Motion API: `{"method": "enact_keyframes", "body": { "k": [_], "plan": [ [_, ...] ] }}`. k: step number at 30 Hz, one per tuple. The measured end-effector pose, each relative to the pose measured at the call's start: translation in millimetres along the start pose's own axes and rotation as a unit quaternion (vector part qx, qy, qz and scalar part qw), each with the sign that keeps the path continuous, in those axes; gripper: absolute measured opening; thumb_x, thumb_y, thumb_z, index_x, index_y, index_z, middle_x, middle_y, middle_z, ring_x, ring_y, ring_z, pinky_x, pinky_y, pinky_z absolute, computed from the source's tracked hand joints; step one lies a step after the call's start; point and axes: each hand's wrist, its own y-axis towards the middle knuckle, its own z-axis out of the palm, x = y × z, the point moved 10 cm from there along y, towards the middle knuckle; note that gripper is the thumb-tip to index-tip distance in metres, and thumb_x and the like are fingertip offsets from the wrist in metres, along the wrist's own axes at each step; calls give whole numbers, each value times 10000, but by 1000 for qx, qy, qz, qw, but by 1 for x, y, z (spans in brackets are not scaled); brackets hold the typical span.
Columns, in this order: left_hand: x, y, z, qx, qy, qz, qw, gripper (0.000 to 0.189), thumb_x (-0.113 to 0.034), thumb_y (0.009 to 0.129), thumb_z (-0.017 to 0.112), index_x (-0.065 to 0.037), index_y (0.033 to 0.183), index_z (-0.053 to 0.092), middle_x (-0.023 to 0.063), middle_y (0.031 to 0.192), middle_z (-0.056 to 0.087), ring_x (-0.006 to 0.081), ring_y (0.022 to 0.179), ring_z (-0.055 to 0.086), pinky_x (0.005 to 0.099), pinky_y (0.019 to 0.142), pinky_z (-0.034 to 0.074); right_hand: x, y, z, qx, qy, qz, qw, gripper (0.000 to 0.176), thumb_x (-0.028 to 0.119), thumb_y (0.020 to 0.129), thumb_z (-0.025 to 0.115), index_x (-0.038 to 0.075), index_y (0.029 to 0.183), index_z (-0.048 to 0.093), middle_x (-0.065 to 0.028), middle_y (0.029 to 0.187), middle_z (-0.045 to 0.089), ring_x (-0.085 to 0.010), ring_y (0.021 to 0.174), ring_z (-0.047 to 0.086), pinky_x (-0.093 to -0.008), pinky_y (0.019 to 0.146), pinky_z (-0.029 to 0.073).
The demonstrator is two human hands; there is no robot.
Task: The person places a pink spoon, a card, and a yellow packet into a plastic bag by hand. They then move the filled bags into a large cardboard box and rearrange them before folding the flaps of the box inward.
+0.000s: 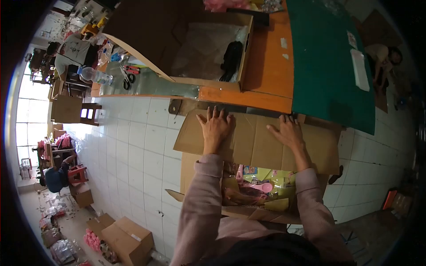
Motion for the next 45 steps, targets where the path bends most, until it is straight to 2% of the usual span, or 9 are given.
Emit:
{"method": "enact_keyframes", "body": {
  "k": [13, 18, 21, 22, 23, 26, 28, 38, 45],
  "plan": [
    [-7, -5, 4, -17, -2, 10, 1000, 560, -422, 806, 463, -87, 1255, 437, 134, 1272, 419, 302, 1239, 322, 606, 996, 142, -11, 2, -9, -205, 46, 1, 978, 434, 358, 864, 521, -42, 1029, 559, -200, 901, 623, -305, 888, 587, -423, 794, 439],
    [-62, -10, 11, 49, 4, 155, 987, 725, -559, 795, 445, -39, 1296, 382, 196, 1254, 409, 330, 1248, 310, 597, 1029, 84, -5, -3, -15, -237, 11, -17, 971, 457, 384, 832, 555, -43, 995, 561, -190, 844, 620, -298, 827, 589, -415, 703, 449],
    [-71, -16, 7, 40, -7, 171, 984, 779, -611, 784, 441, -19, 1286, 383, 214, 1234, 416, 327, 1224, 341, 558, 1043, 96, 4, -14, -11, -207, -30, -30, 977, 564, 480, 794, 566, -34, 1025, 556, -174, 894, 620, -289, 872, 571, -410, 759, 411],
    [-72, -13, 7, 44, -19, 168, 985, 785, -614, 785, 441, -15, 1289, 380, 211, 1226, 423, 328, 1218, 347, 555, 1043, 98, 7, -14, 4, -117, 0, -8, 993, 670, 556, 788, 521, 8, 1171, 502, -211, 1151, 536, -314, 1106, 477, -499, 892, 346],
    [-71, -16, 6, 51, -28, 166, 984, 792, -617, 786, 440, -10, 1291, 377, 208, 1218, 430, 329, 1212, 354, 553, 1043, 100, 22, -24, 7, -113, -2, -4, 994, 670, 556, 788, 521, 8, 1171, 502, -211, 1151, 536, -314, 1106, 477, -499, 892, 346],
    [-74, -43, -1, 30, -47, 194, 979, 734, -584, 813, 433, -91, 1348, 339, 210, 1342, 327, 328, 1284, 279, 568, 1037, 111, 72, -59, 3, -157, 6, -67, 985, 770, 630, 775, 465, 79, 1308, 397, -207, 1387, 302, -336, 1299, 264, -612, 981, 208],
    [-80, -66, -1, 42, -31, 222, 974, 624, -511, 859, 409, -176, 1377, 314, 198, 1441, 183, 328, 1336, 195, 586, 1028, 124, 80, -64, 20, -53, -13, -68, 996, 823, 633, 779, 450, 129, 1397, 249, -190, 1462, 120, -352, 1353, 118, -651, 1003, 117],
    [-67, -79, 0, 4, -9, 176, 984, 553, -436, 852, 405, -149, 1324, 385, 110, 1385, 340, 249, 1296, 293, 592, 1019, 104, 80, -84, 8, -245, 33, -64, 967, 553, 509, 794, 482, 53, 1098, 559, -181, 1278, 438, -350, 1219, 379, -646, 983, 153],
    [-68, -70, -4, -46, -73, 207, 974, 461, -386, 834, 461, -106, 1200, 488, 80, 1295, 437, 247, 1217, 382, 552, 1025, 163, 87, -81, 17, -233, -6, -111, 966, 425, 368, 783, 550, 50, 1065, 561, -165, 1166, 487, -317, 1154, 435, -569, 992, 236]
  ]
}}
